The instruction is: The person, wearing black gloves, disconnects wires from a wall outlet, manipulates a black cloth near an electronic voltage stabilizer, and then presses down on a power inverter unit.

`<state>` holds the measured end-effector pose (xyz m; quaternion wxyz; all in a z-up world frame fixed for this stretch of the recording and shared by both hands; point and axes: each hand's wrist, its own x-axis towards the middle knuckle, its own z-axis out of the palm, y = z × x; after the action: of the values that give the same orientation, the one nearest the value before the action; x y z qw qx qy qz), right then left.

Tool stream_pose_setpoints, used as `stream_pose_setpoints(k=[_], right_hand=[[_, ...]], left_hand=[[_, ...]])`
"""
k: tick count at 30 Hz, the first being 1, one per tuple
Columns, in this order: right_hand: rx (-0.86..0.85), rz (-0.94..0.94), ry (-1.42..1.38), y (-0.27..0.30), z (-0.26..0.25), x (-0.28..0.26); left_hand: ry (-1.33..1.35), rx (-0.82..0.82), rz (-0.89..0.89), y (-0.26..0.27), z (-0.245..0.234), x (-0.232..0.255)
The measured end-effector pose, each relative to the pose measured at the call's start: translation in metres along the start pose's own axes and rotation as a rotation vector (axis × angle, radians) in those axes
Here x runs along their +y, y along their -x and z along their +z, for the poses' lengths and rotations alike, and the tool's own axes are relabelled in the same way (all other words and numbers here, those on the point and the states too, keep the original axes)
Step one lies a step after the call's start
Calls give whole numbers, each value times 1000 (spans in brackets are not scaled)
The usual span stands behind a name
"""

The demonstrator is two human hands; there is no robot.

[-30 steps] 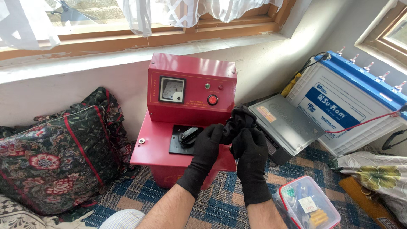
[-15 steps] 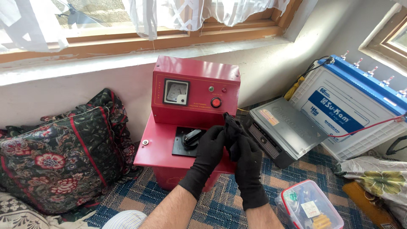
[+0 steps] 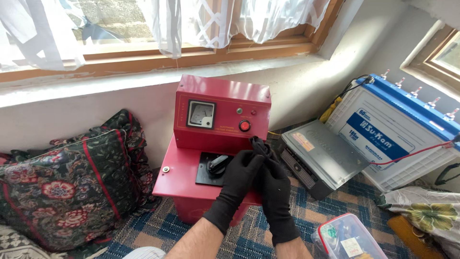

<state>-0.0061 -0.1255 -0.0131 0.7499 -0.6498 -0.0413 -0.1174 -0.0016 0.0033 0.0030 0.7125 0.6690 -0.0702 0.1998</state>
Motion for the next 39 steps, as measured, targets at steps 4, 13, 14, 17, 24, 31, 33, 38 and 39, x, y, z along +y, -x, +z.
stream_pose_setpoints(k=[4,13,14,17,24,31,33,38,39], right_hand=[[-46,-234,169,2,-8,-2],[45,-166,163,2,5,-22],[47,-165,164,3,5,-23],[4,-62,112,0,6,-22],[19,-73,78,-5,5,-13],[-44,-545,685,16,-7,-32],[-21,-348,442,17,-1,-34],[67,2,-54,14,21,-42],[8,-11,-121,16,22,-45]], left_hand=[[-53,15,-24,-1,1,3],[216,2,24,-3,-1,-21],[217,0,23,-2,-1,-22],[141,5,-31,-2,-3,-22],[-81,23,5,1,-1,1],[23,42,70,10,-6,-10],[-38,78,52,13,-10,-8],[8,155,55,17,-34,6],[46,189,105,14,-40,9]])
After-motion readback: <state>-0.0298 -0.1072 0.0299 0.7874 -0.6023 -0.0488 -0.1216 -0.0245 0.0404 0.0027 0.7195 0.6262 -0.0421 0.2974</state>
